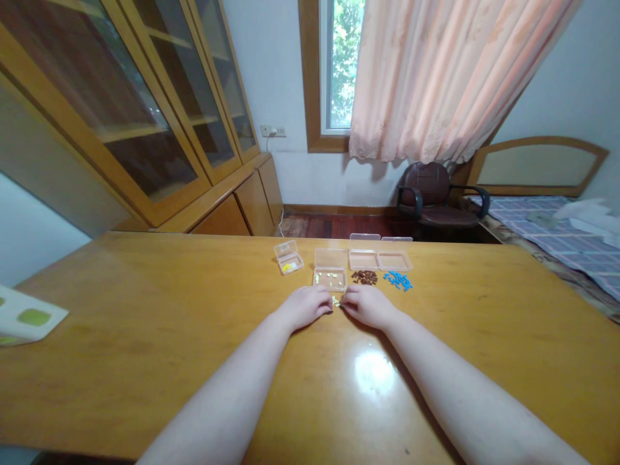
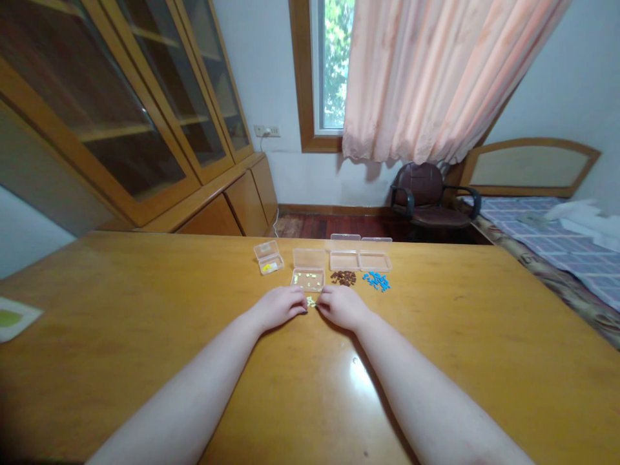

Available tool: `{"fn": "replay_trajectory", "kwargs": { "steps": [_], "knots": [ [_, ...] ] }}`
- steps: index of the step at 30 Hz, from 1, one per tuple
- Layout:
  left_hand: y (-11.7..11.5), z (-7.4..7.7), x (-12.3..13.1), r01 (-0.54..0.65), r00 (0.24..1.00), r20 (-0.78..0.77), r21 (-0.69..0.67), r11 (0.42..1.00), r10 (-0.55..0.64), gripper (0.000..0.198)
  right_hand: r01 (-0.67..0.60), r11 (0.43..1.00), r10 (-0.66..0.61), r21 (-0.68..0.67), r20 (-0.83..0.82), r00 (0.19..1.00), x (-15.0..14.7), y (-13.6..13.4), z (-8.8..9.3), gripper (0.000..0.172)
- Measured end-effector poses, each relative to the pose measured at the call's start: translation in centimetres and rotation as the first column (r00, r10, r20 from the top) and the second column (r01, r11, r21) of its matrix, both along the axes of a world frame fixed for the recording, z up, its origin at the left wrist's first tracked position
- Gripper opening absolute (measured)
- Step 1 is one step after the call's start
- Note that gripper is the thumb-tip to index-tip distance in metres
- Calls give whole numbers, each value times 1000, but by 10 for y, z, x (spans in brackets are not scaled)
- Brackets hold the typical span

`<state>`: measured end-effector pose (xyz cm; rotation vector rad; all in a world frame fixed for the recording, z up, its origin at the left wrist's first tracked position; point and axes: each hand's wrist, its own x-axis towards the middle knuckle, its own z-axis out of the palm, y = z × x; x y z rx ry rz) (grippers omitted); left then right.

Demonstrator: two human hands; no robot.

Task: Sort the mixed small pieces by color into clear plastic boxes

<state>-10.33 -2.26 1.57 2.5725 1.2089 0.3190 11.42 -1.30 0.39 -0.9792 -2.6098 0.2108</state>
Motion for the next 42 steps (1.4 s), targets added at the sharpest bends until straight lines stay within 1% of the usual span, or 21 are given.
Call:
{"fn": "replay_trajectory", "kwargs": {
  "steps": [3, 8, 17, 21, 23, 25, 26, 29, 30, 31, 33, 36, 39, 40, 42],
  "knots": [
    [-1, 2, 0, -20, 1000, 4, -4, 1000, 20, 12, 6, 1000, -8, 30, 48, 999, -2, -1, 1, 16],
    [0, 1, 0, -3, 1000, -15, -8, 1000, 2, 12, 21, 997, -29, 70, 109, 994, -3, -2, 2, 18],
    [-1, -3, 5, -39, 997, -69, 33, 999, 41, 12, 22, 998, -30, 58, 132, 991, -6, -4, 5, 20],
    [0, -5, 3, -70, 998, -9, 15, 997, 70, 12, 19, 999, -24, 48, 124, 992, -6, -4, 4, 19],
    [2, -6, 2, -119, 992, 48, 30, 992, 117, 12, 14, 999, -19, 42, 103, 995, -5, -4, 3, 19],
    [5, -7, 3, -211, 974, 100, 64, 975, 204, 13, 5, 999, -8, 37, 80, 997, -5, -3, 1, 19],
    [6, -8, 3, -273, 958, 118, 79, 959, 263, 14, -1, 999, -2, 34, 75, 997, -5, -3, 0, 20],
    [8, -9, 7, -451, 888, 153, 110, 886, 433, 16, -11, 1000, 9, 21, 91, 996, -5, -2, -2, 22],
    [7, -8, 8, -481, 873, 160, 118, 869, 461, 17, -8, 1000, 7, 17, 101, 995, -6, -2, -2, 22],
    [6, -7, 8, -485, 871, 161, 126, 865, 465, 18, -5, 1000, 3, 14, 110, 994, -6, -2, -2, 22],
    [3, -4, 9, -418, 907, 125, 136, 898, 403, 19, 4, 1000, -5, 11, 116, 993, -7, -3, 0, 22],
    [-2, 2, 7, -248, 968, -2, 132, 960, 251, 18, 3, 1000, -5, 13, 103, 995, -7, -4, 0, 20],
    [-5, 6, 5, -163, 980, -95, 135, 977, 176, 23, 6, 1000, -7, 29, 37, 999, -7, -3, -2, 18],
    [-5, 7, 5, -148, 980, -112, 137, 979, 164, 24, 24, 999, -24, 45, -2, 1000, -7, -1, -4, 18],
    [-5, 7, 4, -121, 982, -130, 132, 984, 138, 24, 103, 991, -95, 90, -94, 991, -6, 2, -7, 20]
  ]
}}
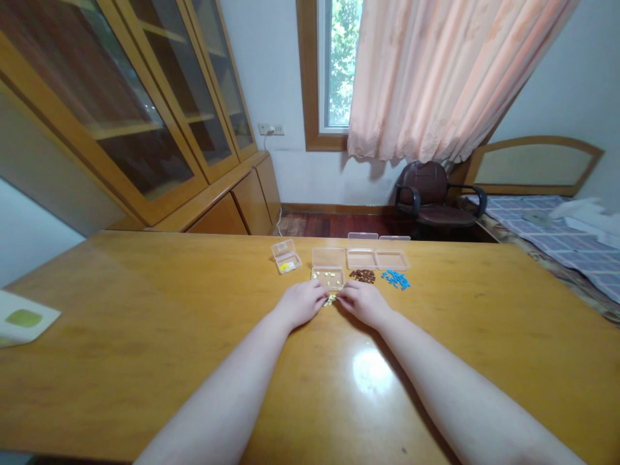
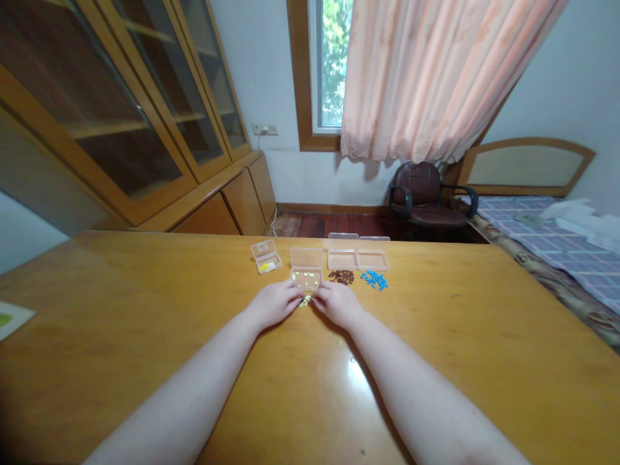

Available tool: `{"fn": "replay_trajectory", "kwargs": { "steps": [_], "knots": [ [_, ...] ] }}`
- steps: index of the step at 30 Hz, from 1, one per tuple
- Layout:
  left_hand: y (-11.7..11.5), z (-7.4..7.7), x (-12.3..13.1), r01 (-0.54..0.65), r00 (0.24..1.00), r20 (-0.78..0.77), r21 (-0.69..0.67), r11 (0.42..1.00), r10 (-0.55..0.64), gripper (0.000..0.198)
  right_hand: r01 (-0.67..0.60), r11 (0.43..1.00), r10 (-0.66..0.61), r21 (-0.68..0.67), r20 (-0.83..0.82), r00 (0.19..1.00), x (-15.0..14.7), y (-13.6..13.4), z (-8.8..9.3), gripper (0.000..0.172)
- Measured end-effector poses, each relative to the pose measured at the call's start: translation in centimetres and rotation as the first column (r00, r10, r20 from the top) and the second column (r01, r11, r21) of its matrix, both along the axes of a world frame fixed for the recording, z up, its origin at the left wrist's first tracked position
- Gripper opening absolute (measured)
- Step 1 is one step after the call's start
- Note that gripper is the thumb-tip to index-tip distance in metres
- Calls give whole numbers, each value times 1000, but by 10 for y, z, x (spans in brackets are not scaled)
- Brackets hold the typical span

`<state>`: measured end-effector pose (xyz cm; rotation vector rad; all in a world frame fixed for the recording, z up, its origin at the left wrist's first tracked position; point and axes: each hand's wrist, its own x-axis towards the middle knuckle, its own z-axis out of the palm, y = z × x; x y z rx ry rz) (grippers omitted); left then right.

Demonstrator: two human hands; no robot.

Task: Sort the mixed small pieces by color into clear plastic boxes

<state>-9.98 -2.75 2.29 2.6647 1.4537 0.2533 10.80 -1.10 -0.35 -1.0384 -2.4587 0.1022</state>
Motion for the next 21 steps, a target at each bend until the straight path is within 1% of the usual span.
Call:
{"fn": "replay_trajectory", "kwargs": {
  "steps": [3, 5, 9, 15, 19, 21],
  "knots": [
    [0, 0, -1, 17, 1000, 4, -12, 1000, -17, 23, 136, 989, -129, 62, -107, 986, 1, 6, -5, 22],
    [0, 1, -2, 12, 1000, 17, -13, 1000, -12, 21, 168, 983, -158, 72, -128, 979, 2, 10, -7, 20],
    [-1, 1, -4, -11, 999, 42, -11, 1000, 11, 20, 92, 994, -87, 52, -91, 992, 5, 9, -5, 19],
    [-1, 3, -6, -14, 999, 43, -28, 999, 15, 20, -16, 998, 23, -63, 121, 992, 1, -2, 6, 26],
    [-1, 4, -5, -17, 1000, 26, -43, 999, 18, 18, -15, 992, 42, -128, 209, 977, -1, -4, 11, 26],
    [-2, 4, -5, -22, 999, 29, -46, 999, 23, 18, 11, 991, 20, -137, 224, 974, -1, -4, 12, 27]
  ]
}}
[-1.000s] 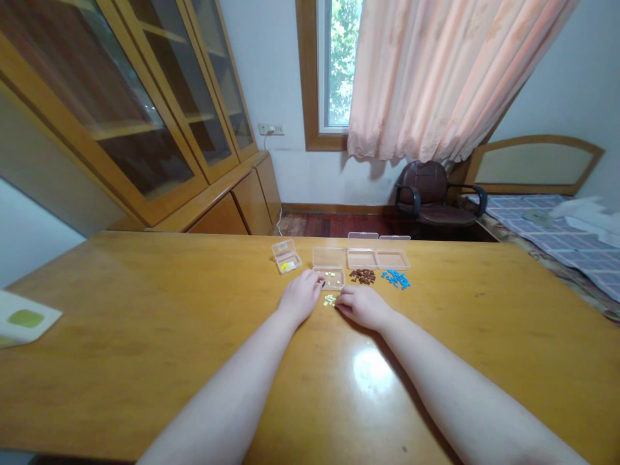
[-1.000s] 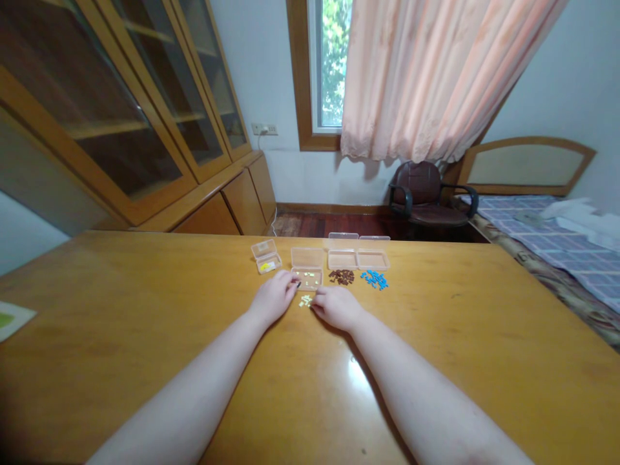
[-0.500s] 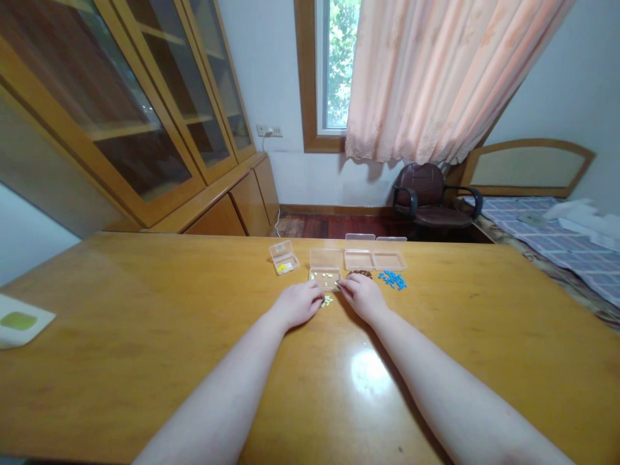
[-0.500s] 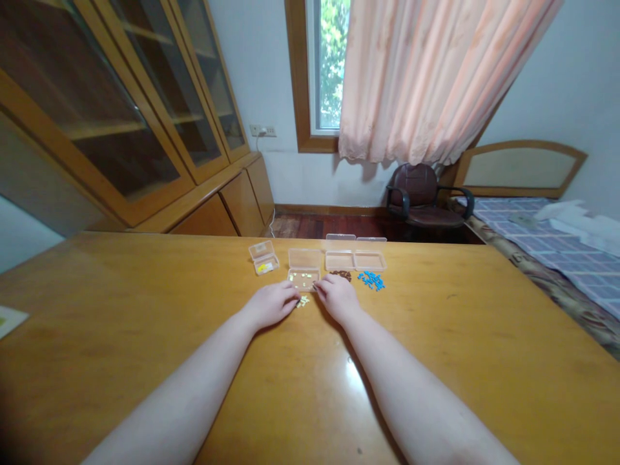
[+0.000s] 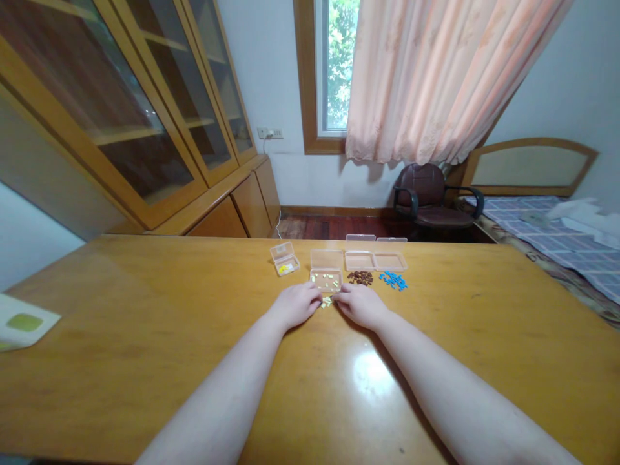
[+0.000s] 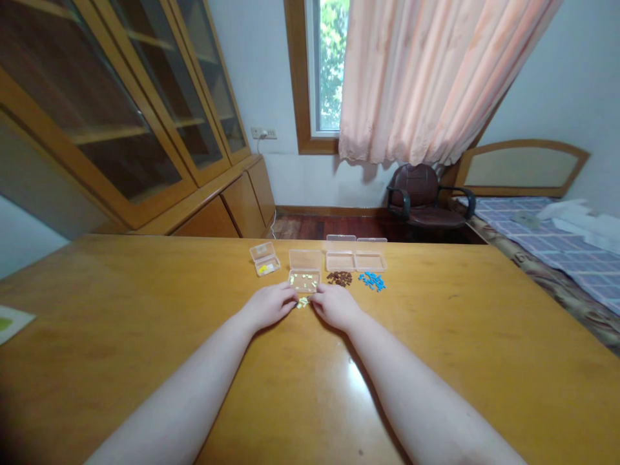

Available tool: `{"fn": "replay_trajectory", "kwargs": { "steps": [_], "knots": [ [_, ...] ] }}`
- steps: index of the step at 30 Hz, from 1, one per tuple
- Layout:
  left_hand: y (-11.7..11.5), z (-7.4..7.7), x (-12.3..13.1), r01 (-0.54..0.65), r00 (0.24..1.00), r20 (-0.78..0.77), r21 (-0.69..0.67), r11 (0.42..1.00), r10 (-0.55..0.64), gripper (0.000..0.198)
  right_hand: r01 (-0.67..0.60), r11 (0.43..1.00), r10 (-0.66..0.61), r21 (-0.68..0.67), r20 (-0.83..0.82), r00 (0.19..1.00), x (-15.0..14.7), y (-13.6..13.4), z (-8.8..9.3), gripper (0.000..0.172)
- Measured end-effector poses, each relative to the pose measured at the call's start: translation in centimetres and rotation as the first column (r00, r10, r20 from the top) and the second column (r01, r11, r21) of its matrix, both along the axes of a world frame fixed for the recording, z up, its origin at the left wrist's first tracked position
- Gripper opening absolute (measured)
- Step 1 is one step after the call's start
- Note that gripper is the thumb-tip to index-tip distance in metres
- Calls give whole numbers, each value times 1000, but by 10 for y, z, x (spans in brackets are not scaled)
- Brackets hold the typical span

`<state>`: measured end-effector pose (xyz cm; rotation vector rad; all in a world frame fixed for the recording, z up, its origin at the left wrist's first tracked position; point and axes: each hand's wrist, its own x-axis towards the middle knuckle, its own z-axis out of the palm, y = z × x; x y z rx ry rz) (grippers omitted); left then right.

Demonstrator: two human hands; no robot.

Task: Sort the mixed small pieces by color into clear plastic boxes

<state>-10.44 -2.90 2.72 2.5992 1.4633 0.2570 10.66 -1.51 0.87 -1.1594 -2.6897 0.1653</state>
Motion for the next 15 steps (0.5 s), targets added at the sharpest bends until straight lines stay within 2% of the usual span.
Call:
{"fn": "replay_trajectory", "kwargs": {
  "steps": [3, 8, 15],
  "knots": [
    [0, 0, 1, -7, 1000, 11, -11, 1000, 7, 19, 33, 999, -33, 7, 1, 999, -1, 0, 0, 30],
    [0, -2, 2, -9, 1000, 2, -18, 1000, 9, 19, 10, 1000, -10, -15, 11, 1000, -1, 0, 0, 27],
    [1, -3, 0, -17, 1000, -8, -21, 1000, 17, 18, 61, 997, -60, 56, -20, 998, 1, 4, -4, 23]
  ]
}}
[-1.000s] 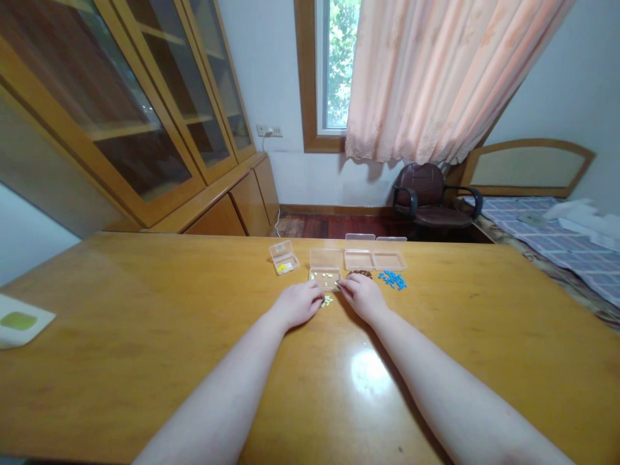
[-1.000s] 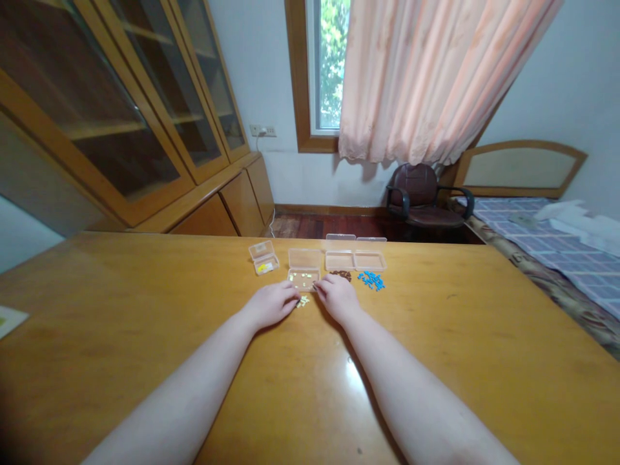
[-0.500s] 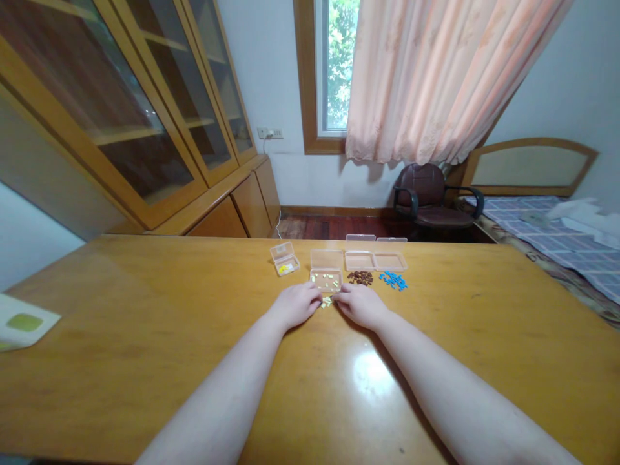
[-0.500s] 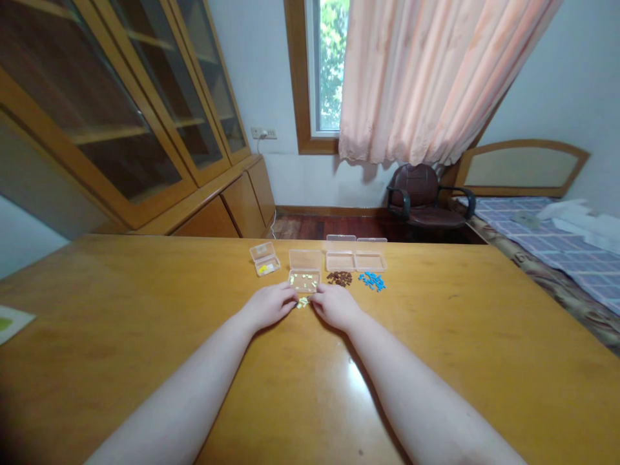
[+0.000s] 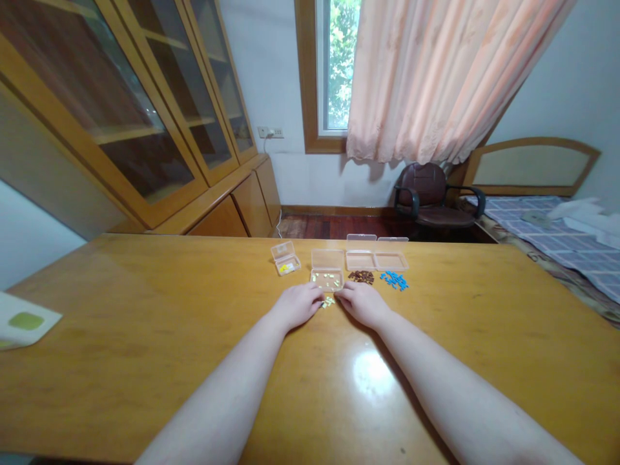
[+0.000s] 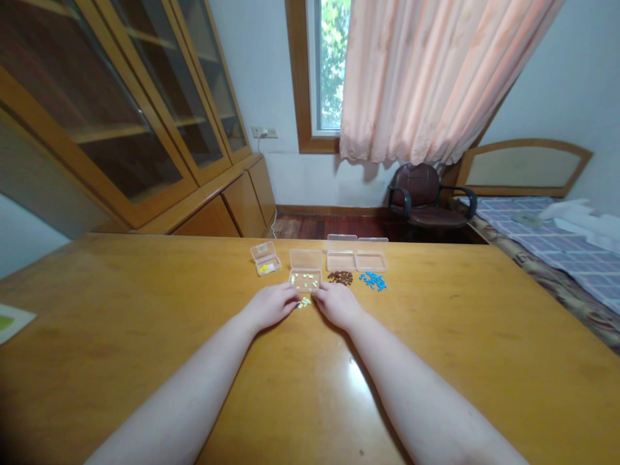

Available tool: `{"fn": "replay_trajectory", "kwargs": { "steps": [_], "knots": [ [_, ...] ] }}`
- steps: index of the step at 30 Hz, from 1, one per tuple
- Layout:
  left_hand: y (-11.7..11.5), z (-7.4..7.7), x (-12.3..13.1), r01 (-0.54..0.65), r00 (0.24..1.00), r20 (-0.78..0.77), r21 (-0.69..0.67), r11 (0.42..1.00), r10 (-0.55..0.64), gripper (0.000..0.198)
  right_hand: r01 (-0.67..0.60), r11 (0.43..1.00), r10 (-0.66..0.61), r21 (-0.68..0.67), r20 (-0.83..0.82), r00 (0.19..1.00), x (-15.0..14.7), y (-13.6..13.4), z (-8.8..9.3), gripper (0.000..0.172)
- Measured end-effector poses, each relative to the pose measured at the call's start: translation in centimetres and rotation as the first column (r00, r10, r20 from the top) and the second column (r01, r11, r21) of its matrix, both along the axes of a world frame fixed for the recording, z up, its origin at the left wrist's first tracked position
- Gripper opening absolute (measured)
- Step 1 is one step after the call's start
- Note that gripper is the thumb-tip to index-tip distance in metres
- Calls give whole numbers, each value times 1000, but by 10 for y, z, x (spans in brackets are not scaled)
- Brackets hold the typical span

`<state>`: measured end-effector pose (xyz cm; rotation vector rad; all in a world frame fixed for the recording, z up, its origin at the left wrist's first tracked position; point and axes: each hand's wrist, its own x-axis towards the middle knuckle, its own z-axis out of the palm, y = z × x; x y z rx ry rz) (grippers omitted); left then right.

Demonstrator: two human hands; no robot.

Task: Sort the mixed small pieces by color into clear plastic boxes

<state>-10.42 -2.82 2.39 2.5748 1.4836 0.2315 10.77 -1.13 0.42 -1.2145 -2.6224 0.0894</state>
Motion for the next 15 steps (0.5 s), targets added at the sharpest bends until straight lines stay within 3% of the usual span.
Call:
{"fn": "replay_trajectory", "kwargs": {
  "steps": [15],
  "knots": [
    [3, -2, 2, 4, 1000, -6, 7, 1000, -4, 19, -46, 996, 42, 81, 51, 998, -1, 1, -2, 23]
  ]
}}
